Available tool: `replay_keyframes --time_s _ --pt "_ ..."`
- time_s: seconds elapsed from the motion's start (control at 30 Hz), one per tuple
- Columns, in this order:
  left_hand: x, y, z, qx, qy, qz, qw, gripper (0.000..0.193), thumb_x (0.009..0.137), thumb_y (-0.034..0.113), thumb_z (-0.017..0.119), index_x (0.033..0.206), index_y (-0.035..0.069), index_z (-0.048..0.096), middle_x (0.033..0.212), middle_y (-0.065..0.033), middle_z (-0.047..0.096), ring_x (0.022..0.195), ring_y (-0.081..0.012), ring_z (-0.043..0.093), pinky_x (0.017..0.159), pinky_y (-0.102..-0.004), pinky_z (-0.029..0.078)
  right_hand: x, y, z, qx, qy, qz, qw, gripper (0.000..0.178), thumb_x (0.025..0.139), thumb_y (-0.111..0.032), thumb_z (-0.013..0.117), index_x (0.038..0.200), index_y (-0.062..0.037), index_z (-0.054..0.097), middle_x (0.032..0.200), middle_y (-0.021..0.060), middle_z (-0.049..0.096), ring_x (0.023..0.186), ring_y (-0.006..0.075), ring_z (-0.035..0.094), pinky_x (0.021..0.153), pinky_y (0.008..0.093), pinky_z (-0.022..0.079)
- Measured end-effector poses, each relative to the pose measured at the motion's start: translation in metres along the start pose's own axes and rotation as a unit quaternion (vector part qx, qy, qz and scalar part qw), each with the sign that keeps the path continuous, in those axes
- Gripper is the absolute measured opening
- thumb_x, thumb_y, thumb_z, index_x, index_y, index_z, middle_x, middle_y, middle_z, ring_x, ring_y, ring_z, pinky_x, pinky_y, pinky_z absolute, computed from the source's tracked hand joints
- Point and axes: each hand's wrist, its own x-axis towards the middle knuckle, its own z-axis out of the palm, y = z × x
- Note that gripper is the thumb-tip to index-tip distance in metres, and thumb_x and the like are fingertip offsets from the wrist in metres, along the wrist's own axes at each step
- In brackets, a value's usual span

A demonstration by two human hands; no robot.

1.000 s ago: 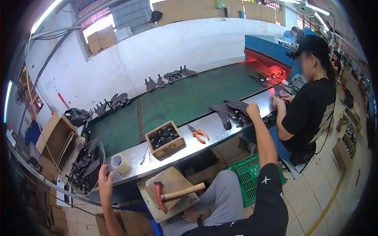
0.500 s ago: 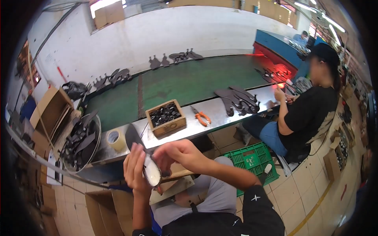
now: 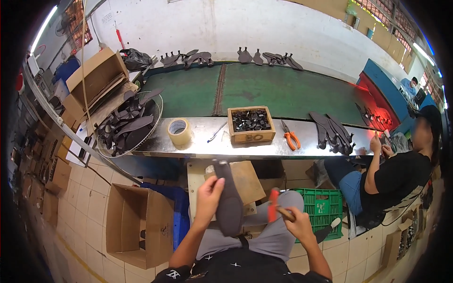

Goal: Hammering components onto shoe soles at a manufacturing station.

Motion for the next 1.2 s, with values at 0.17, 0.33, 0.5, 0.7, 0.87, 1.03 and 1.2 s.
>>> replay_keyframes --time_s 0.17,0.33,0.5,0.7,0.87,1.03,1.2 --pt "0.035 -0.011 0.041 0.481 0.071 0.135 0.864 0.063 0.082 0.016 0.072 0.136 -0.003 0.045 0.130 -0.0199 0.044 0.119 -0.0395 0.040 0.098 -0.0506 0.033 -0.069 -0.006 -0.012 0.417 0.165 0.261 0.855 0.025 0.093 -0.017 0.066 0.104 0.0053 0.065 0.051 0.0011 0.048 0.038 0.0078 0.043 0.038 0.0249 0.034" --pt "0.168 -0.005 0.084 0.480 -0.025 0.375 0.793 0.036 0.078 0.003 0.064 0.112 0.011 0.068 0.108 -0.0070 0.063 0.100 -0.0283 0.058 0.083 -0.0401 0.048 -0.096 -0.007 -0.007 0.554 0.200 0.278 0.759 0.029 0.098 -0.022 0.063 0.104 0.0069 0.065 0.048 -0.0031 0.041 0.035 0.0054 0.033 0.035 0.0244 0.029" --pt "0.279 -0.021 0.116 0.580 -0.283 0.450 0.617 0.027 0.079 0.002 0.062 0.104 0.008 0.073 0.101 -0.0086 0.067 0.099 -0.0289 0.062 0.084 -0.0403 0.053 -0.095 0.002 0.007 0.549 0.208 0.320 0.743 0.028 0.098 -0.022 0.063 0.101 0.0059 0.064 0.049 -0.0035 0.040 0.035 0.0055 0.034 0.034 0.0245 0.030" --pt "0.294 -0.016 0.118 0.582 -0.324 0.498 0.554 0.019 0.081 0.006 0.062 0.097 0.006 0.072 0.098 -0.0084 0.066 0.099 -0.0268 0.064 0.081 -0.0382 0.056 -0.095 0.012 0.009 0.541 0.222 0.331 0.740 0.027 0.098 -0.021 0.063 0.100 0.0051 0.063 0.047 -0.0029 0.039 0.033 0.0065 0.034 0.034 0.0250 0.029" --pt "0.265 -0.001 0.094 0.485 -0.235 0.459 0.706 0.017 0.092 0.009 0.058 0.102 0.000 0.067 0.093 -0.0136 0.066 0.088 -0.0295 0.065 0.076 -0.0382 0.053 -0.070 0.011 -0.004 0.542 0.223 0.306 0.750 0.024 0.097 -0.018 0.062 0.105 0.0049 0.065 0.053 -0.0028 0.045 0.037 0.0040 0.037 0.035 0.0232 0.031" --pt "0.138 0.063 0.092 0.155 -0.319 0.214 0.910 0.023 0.105 0.014 0.045 0.103 -0.001 0.063 0.084 -0.0007 0.061 0.073 -0.0079 0.054 0.063 -0.0229 0.045 -0.014 -0.013 -0.038 0.562 0.219 0.230 0.764 0.021 0.097 -0.011 0.062 0.112 0.0029 0.067 0.075 0.0055 0.066 0.040 0.0020 0.039 0.037 0.0201 0.031" --pt "0.029 0.112 0.066 -0.085 -0.401 0.021 0.912 0.031 0.105 0.026 0.048 0.109 -0.001 0.064 0.090 -0.0030 0.064 0.076 -0.0076 0.058 0.062 -0.0217 0.046 0.045 -0.067 -0.075 0.583 0.157 0.077 0.793 0.019 0.097 -0.004 0.057 0.112 0.0062 0.064 0.094 0.0158 0.066 0.042 0.0036 0.041 0.037 0.0197 0.033"
